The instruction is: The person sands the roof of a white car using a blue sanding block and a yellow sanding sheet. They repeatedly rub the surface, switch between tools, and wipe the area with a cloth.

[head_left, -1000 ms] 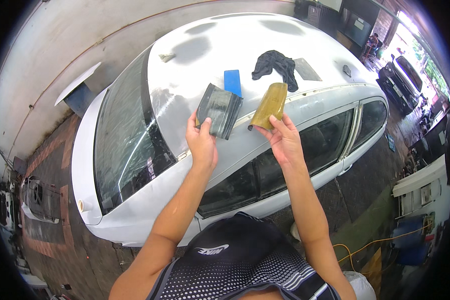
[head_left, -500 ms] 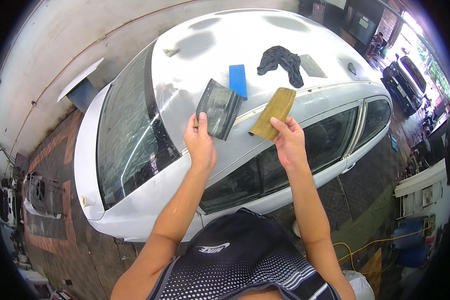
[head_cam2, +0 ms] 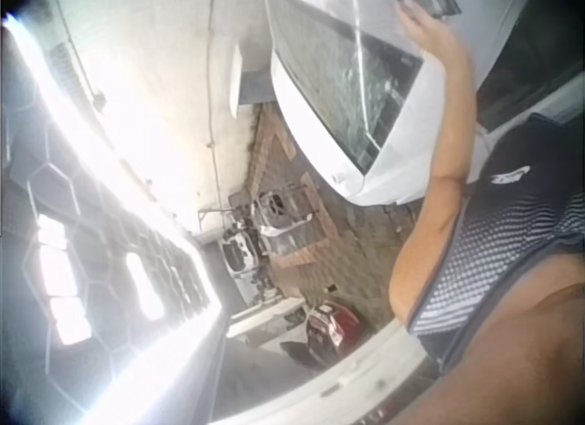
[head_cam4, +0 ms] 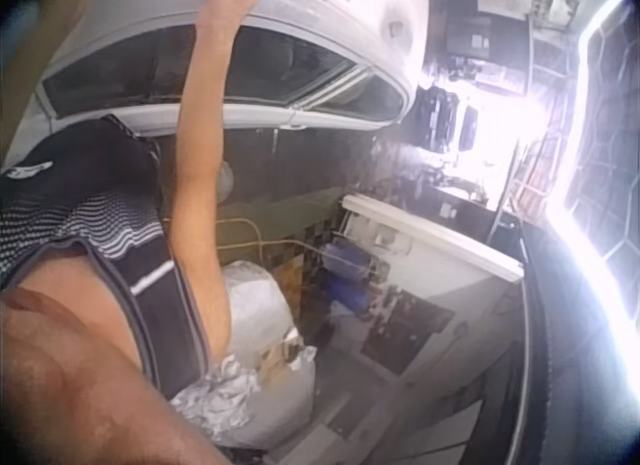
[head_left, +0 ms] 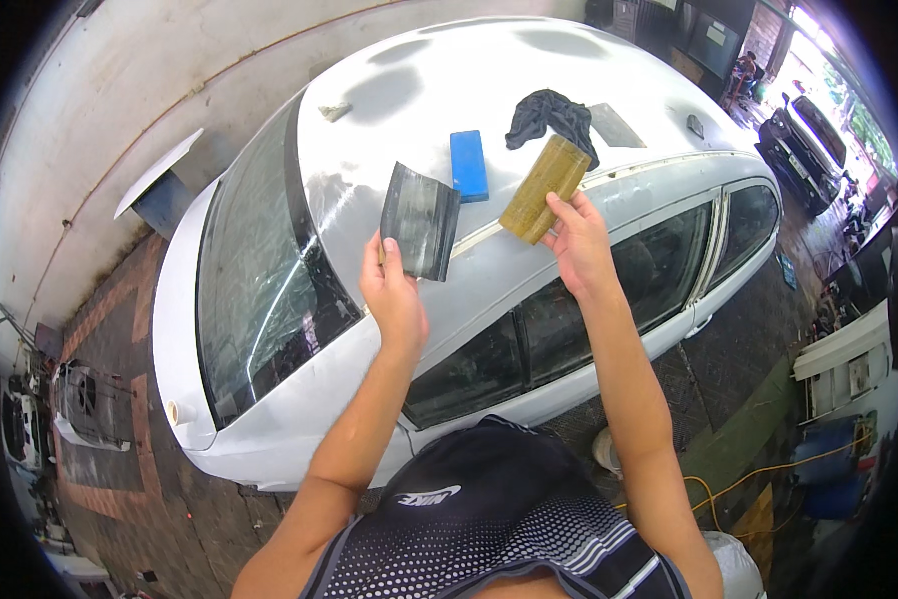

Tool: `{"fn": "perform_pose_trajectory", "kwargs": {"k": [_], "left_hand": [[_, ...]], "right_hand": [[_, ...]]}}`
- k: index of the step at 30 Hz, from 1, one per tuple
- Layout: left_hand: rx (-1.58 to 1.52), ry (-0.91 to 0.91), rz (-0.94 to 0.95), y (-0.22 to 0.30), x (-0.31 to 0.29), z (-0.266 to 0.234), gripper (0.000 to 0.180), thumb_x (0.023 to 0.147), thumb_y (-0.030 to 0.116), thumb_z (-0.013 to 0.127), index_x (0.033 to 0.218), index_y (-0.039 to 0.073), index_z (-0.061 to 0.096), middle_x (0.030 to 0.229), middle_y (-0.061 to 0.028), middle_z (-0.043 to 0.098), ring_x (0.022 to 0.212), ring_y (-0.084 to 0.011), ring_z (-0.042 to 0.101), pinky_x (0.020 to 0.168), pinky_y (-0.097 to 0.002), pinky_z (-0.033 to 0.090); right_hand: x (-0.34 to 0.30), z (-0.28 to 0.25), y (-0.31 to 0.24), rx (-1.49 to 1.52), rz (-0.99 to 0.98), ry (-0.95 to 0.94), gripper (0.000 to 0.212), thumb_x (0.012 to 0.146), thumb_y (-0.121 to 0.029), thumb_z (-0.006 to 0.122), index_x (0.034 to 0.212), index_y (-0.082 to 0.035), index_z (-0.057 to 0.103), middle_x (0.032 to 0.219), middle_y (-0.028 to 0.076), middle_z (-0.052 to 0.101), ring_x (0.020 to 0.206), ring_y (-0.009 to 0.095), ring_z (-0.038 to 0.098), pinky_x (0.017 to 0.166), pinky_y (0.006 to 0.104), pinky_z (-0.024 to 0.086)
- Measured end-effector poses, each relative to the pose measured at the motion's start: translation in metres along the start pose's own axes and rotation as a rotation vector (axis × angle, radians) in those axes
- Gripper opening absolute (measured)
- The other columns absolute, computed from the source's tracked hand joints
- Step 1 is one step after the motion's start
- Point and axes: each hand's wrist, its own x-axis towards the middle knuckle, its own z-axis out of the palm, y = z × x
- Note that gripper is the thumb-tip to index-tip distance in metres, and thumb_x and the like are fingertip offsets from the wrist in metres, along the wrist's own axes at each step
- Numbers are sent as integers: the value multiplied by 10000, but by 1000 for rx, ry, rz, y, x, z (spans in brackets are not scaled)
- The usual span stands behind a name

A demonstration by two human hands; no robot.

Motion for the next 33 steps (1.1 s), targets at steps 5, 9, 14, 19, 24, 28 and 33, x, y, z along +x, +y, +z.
{"fn": "perform_pose_trajectory", "kwargs": {"k": [5, 9, 14, 19, 24, 28, 33], "left_hand": [[108, 1, 134, -5, -5, -2, 417, 1166, 204, 493, 1506, -37, 506, 1340, -114, 658, 1172, -145, 651, 983, -316, 543], [69, -80, 160, -4, -3, 0, 431, 1167, 192, 486, 1533, -34, 481, 1354, -124, 651, 1200, -151, 642, 1028, -315, 527], [256, -76, 192, -7, -8, 2, 406, 1160, 165, 480, 1508, -39, 521, 1445, -151, 617, 1313, -211, 600, 1124, -361, 477], [702, -266, 598, -3, -4, 6, 396, 1065, 59, 572, 1456, 50, 636, 1578, -185, 546, 1451, -357, 521, 1225, -454, 382], [911, -841, 658, -26, 5, 23, 640, 810, -19, 660, 1439, 98, 662, 1593, -227, 516, 1524, -437, 417, 1253, -556, 330], [860, -589, 549, -40, 65, 37, 499, 882, 86, 686, 1377, 26, 659, 1478, -196, 574, 1411, -424, 498, 1194, -494, 415], [1455, -311, 365, -57, 118, 75, 703, 886, 491, 777, 1328, -38, 636, 1198, -269, 657, 1193, -403, 630, 1079, -465, 514]], "right_hand": [[-4, 11, 19, -102, -39, 5, 488, 1047, -57, 651, 1498, -18, 468, 1286, 92, 688, 1177, 207, 689, 999, 420, 571], [62, 11, 4, -89, -79, -79, 493, 1037, -57, 663, 1491, -3, 477, 1283, 120, 686, 1168, 217, 687, 978, 416, 575], [127, -2, -18, -1100, -428, 314, 532, 999, -215, 738, 1430, 31, 543, 1310, 170, 666, 1121, 295, 671, 959, 428, 545], [10, 47, 11, -304, 66, -89, 502, 1020, -392, 736, 1353, -32, 629, 1246, 118, 694, 1106, 257, 672, 898, 432, 562], [-37, 17, 44, -113, 27, 133, 405, 1066, -283, 693, 1344, 5, 629, 1240, 108, 709, 1034, 205, 716, 891, 365, 600], [-36, -1, 23, 16, -45, 225, 316, 1102, -185, 617, 1340, 23, 624, 1263, 127, 700, 1107, 232, 725, 945, 418, 617], [-54, -3, 21, 49, 70, 107, 340, 1119, -193, 595, 1371, 35, 600, 1275, 134, 693, 1148, 230, 705, 944, 414, 612]]}}
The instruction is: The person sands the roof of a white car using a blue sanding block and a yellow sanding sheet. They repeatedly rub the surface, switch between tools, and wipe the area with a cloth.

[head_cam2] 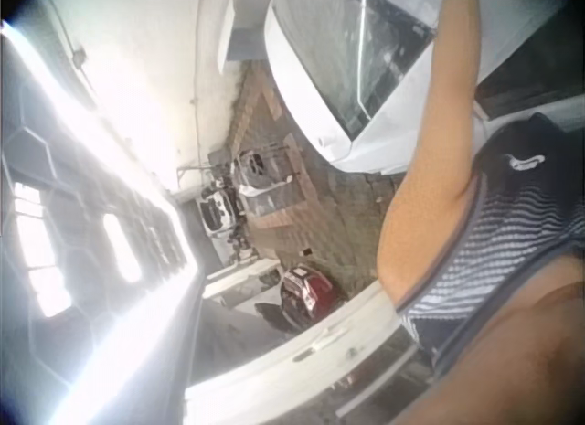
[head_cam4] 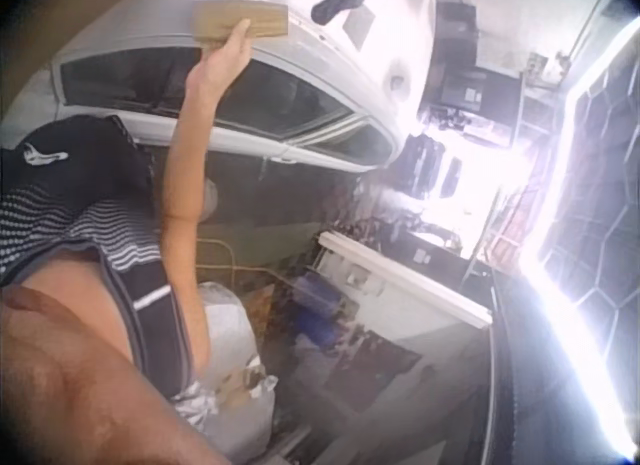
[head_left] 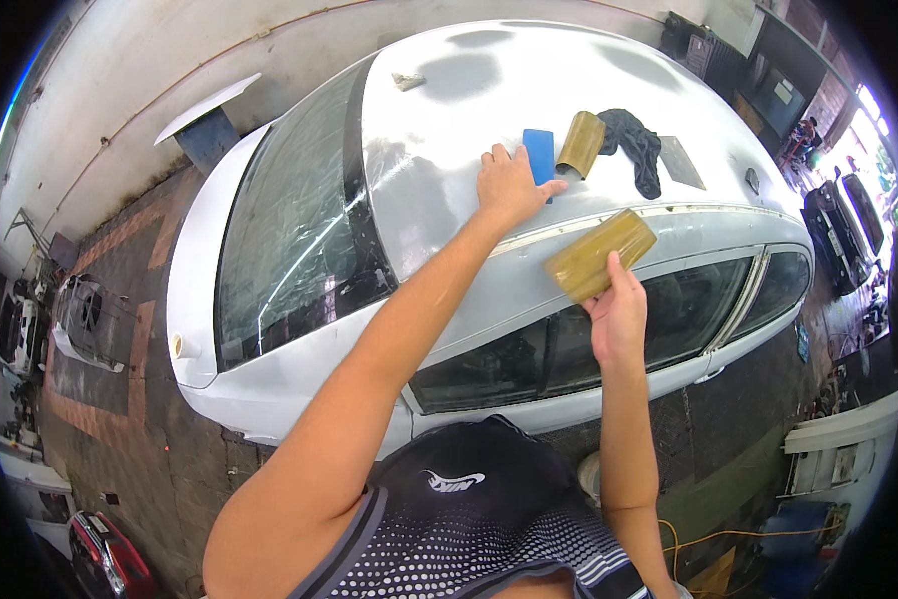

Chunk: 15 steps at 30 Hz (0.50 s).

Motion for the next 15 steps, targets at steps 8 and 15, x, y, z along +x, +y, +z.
{"fn": "perform_pose_trajectory", "kwargs": {"k": [8, 15], "left_hand": [[54, -7, 47, -70, 26, -21, 467, 1049, 368, 465, 1209, -11, 684, 1002, -248, 754, 899, -371, 739, 795, -492, 589], [-1199, -218, -299, 0, -118, -72, 437, 1144, 393, 510, 1221, -19, 632, 927, -155, 749, 660, -170, 655, 543, -308, 512]], "right_hand": [[-10, -24, 10, 45, 4, -118, 287, 1104, -156, 620, 1336, 13, 622, 1252, 101, 717, 1105, 196, 722, 934, 394, 610], [-15, -12, 29, 97, 136, -141, 324, 1137, -240, 568, 1366, -14, 603, 1279, 97, 706, 1138, 205, 714, 979, 409, 590]]}}
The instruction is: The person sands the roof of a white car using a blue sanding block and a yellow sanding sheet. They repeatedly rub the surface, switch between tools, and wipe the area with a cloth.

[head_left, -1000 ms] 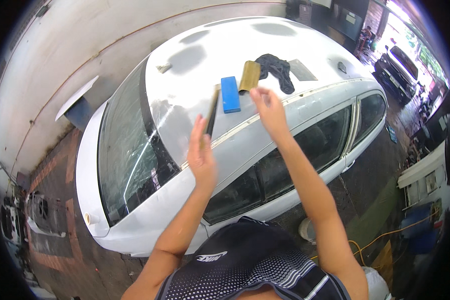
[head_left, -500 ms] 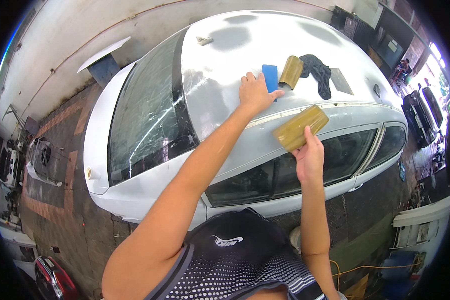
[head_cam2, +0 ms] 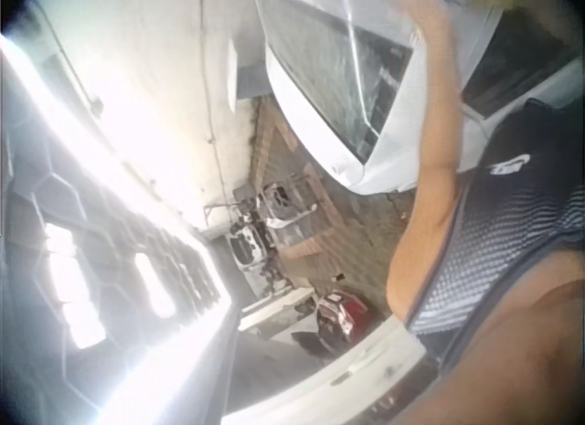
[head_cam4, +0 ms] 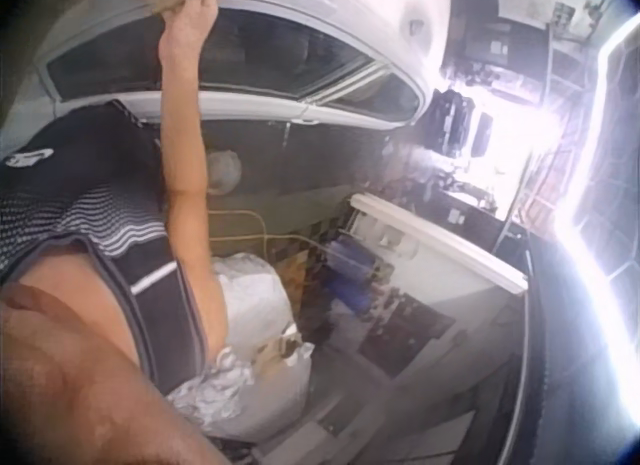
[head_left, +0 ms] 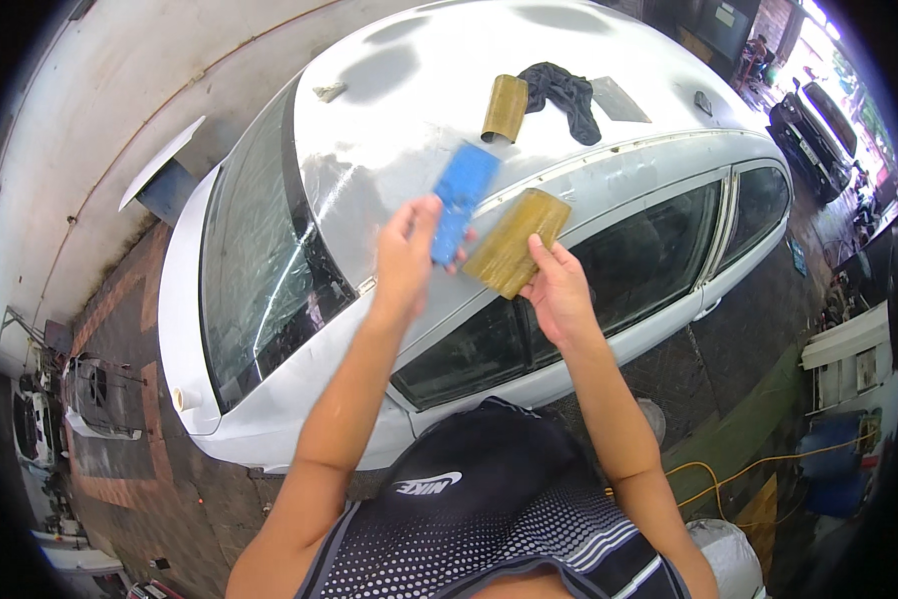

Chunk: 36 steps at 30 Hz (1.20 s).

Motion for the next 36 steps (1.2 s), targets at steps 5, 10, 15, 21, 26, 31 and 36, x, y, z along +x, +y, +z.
{"fn": "perform_pose_trajectory", "kwargs": {"k": [5, 10, 15, 21, 26, 31, 36], "left_hand": [[-9, 76, -29, -22, -46, 8, 348, 1097, 282, 652, 1239, -31, 707, 969, -99, 749, 759, -132, 675, 635, -303, 547], [298, 143, 266, -33, -47, 3, 357, 1081, 273, 675, 1288, -11, 740, 945, -60, 712, 881, -144, 656, 795, -318, 526], [629, 142, 335, -35, -52, -6, 307, 1085, 226, 649, 1298, 27, 745, 987, -87, 612, 900, -191, 618, 805, -356, 511], [696, 234, 397, -46, -60, 16, 263, 1108, 195, 589, 1254, 20, 722, 1035, -122, 580, 926, -257, 609, 848, -382, 508], [592, 269, 411, -50, -64, 17, 262, 1110, 184, 587, 1251, 5, 718, 1047, -127, 576, 951, -251, 598, 857, -373, 503], [600, 261, 431, -54, -65, 14, 275, 1112, 191, 591, 1243, -5, 730, 1043, -116, 591, 954, -238, 599, 870, -362, 500], [168, 153, 94, -46, -46, 9, 313, 1113, 203, 618, 1264, -43, 737, 1173, -89, 709, 1083, -158, 628, 968, -310, 500]], "right_hand": [[-3, 21, 22, 6, 22, -98, 321, 1157, -287, 524, 1362, -49, 591, 1263, 68, 706, 1124, 186, 713, 968, 406, 588], [-9, 27, 23, 3, 51, -113, 338, 1168, -301, 498, 1348, -38, 609, 1223, 61, 712, 1102, 168, 705, 955, 379, 574], [-8, 21, 26, -22, 57, -101, 333, 1168, -297, 500, 1325, -29, 621, 1196, 60, 724, 1054, 164, 720, 914, 363, 590], [-17, 19, 27, -104, 24, -58, 347, 1169, -298, 497, 1322, -12, 622, 1197, 74, 727, 1034, 157, 730, 890, 354, 615], [-21, 20, 31, -175, -8, -41, 374, 1172, -317, 491, 1273, 10, 642, 1160, 88, 732, 991, 145, 734, 855, 335, 632], [-27, 23, 29, -202, -19, -44, 378, 1170, -320, 499, 1258, 15, 651, 1134, 85, 733, 967, 138, 730, 845, 328, 629], [-24, 7, 28, -165, -135, 12, 337, 1160, -290, 520, 1290, -1, 636, 1193, 93, 737, 1031, 173, 744, 891, 363, 632]]}}
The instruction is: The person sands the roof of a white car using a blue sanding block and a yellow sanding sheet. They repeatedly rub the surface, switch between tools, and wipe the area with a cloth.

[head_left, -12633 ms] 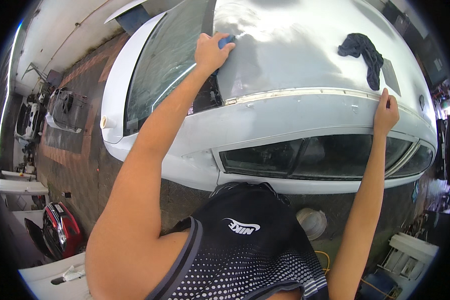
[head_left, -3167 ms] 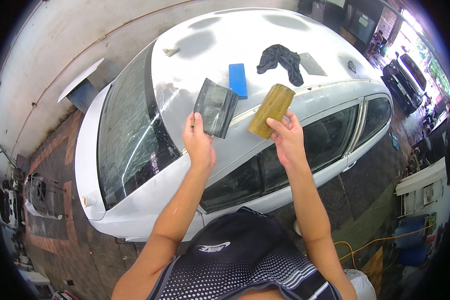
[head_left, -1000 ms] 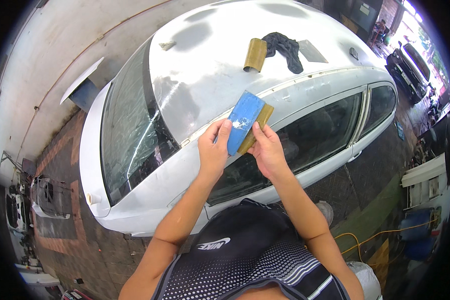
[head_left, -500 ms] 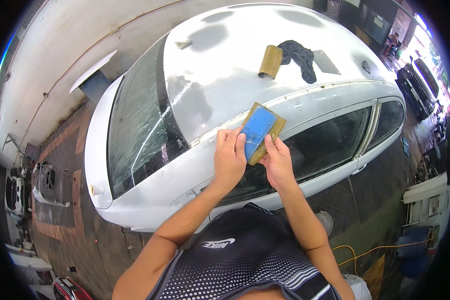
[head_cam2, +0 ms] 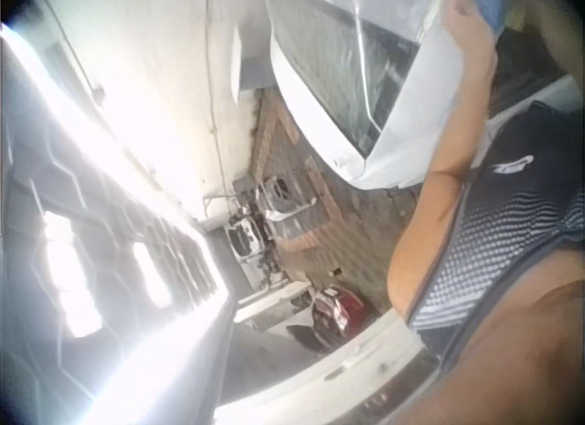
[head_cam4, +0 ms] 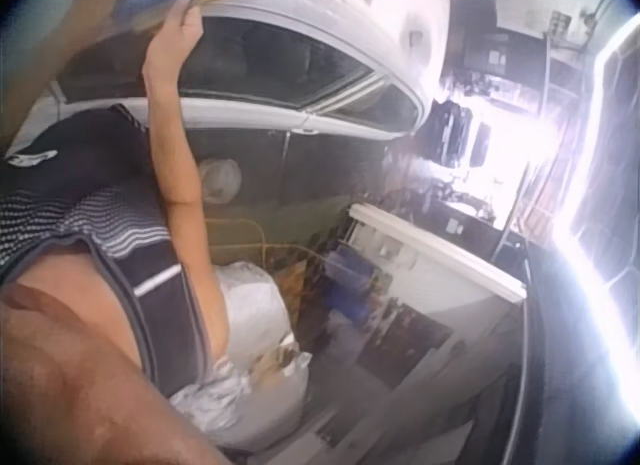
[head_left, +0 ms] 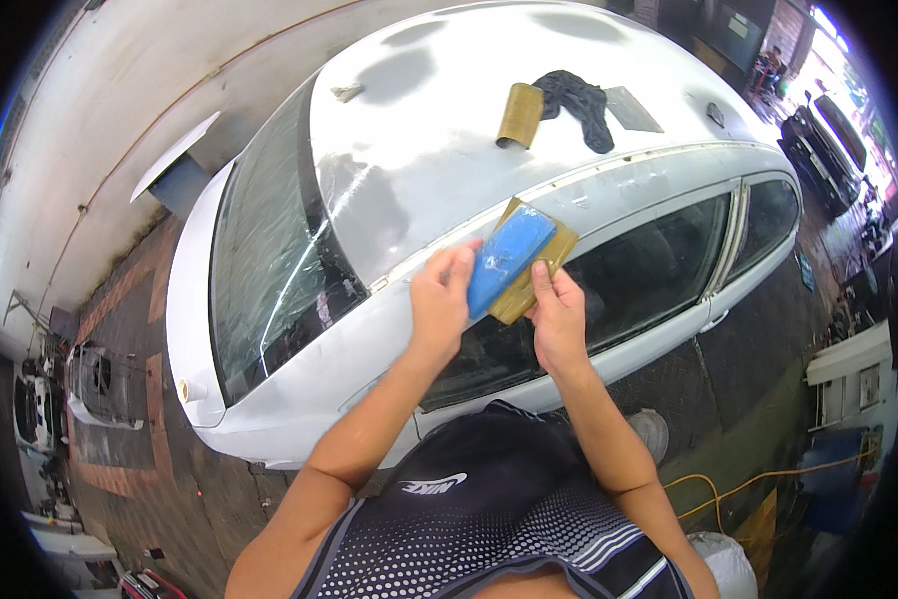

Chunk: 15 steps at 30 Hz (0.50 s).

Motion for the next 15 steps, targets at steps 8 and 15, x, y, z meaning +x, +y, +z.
{"fn": "perform_pose_trajectory", "kwargs": {"k": [8, 15], "left_hand": [[-69, 259, -36, 13, 159, 21, 338, 1138, 197, 535, 1281, -67, 690, 1036, -85, 717, 961, -161, 641, 903, -333, 526], [245, 362, 174, -30, 230, 100, 318, 1113, 105, 479, 1330, -56, 648, 1212, -174, 626, 991, -274, 672, 906, -393, 549]], "right_hand": [[1, -35, -55, 50, -111, 97, 360, 1141, -240, 558, 1414, -5, 566, 1299, 84, 702, 1150, 185, 710, 982, 391, 592], [-39, -65, -51, 90, -85, 207, 367, 1124, -183, 573, 1459, -35, 557, 1316, 61, 700, 1143, 184, 713, 984, 390, 585]]}}
